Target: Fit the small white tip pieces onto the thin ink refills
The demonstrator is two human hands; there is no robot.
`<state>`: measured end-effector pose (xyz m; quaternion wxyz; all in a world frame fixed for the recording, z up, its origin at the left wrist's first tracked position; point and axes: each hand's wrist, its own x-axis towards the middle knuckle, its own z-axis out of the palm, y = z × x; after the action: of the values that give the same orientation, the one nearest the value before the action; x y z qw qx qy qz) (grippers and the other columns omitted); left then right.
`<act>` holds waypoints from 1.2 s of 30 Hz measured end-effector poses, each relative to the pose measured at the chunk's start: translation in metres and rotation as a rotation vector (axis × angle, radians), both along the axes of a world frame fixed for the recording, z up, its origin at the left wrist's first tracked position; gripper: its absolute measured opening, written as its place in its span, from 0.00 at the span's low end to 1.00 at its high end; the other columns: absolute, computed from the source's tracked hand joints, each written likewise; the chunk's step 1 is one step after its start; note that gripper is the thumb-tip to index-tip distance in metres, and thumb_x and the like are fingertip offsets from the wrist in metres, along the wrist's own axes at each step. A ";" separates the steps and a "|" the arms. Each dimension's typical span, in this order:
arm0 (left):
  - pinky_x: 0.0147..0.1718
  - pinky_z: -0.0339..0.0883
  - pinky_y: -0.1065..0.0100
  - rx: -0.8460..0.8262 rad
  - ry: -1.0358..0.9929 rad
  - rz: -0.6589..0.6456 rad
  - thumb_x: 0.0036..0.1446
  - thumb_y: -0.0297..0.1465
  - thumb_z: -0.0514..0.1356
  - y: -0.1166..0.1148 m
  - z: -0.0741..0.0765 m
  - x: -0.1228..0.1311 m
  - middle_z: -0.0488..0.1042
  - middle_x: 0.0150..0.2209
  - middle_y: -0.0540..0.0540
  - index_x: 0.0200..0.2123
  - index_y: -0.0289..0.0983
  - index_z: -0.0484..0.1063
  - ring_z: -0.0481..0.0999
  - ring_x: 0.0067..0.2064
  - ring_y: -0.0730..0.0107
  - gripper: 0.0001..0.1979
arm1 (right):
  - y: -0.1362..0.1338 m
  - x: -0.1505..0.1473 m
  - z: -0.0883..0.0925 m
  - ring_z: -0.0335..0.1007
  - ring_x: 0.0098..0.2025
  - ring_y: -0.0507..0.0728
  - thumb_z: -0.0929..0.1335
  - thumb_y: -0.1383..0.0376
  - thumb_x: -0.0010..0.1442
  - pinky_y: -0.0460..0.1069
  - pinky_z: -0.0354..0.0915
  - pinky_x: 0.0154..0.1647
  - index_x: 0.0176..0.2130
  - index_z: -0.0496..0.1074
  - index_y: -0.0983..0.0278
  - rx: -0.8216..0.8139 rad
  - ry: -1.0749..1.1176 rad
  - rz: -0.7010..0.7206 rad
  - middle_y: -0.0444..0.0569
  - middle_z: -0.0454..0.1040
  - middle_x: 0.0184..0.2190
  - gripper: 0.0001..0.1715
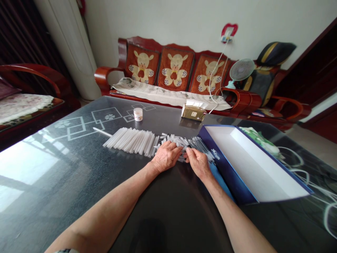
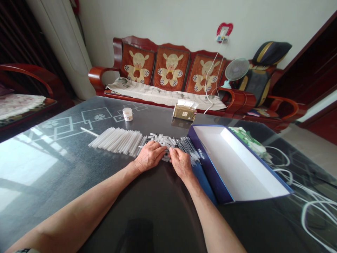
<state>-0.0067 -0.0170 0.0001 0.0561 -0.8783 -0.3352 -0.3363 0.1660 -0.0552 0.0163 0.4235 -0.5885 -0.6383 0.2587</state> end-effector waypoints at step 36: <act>0.41 0.65 0.62 -0.002 0.005 -0.024 0.66 0.35 0.46 -0.001 0.000 -0.001 0.71 0.33 0.43 0.47 0.35 0.73 0.67 0.36 0.64 0.18 | -0.003 0.005 -0.003 0.69 0.24 0.54 0.62 0.53 0.61 0.46 0.64 0.28 0.38 0.69 0.63 0.057 -0.062 0.084 0.43 0.70 0.20 0.16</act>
<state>-0.0080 -0.0179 -0.0001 0.0518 -0.8833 -0.3247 -0.3343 0.1711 -0.0579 0.0133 0.4087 -0.5567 -0.6824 0.2394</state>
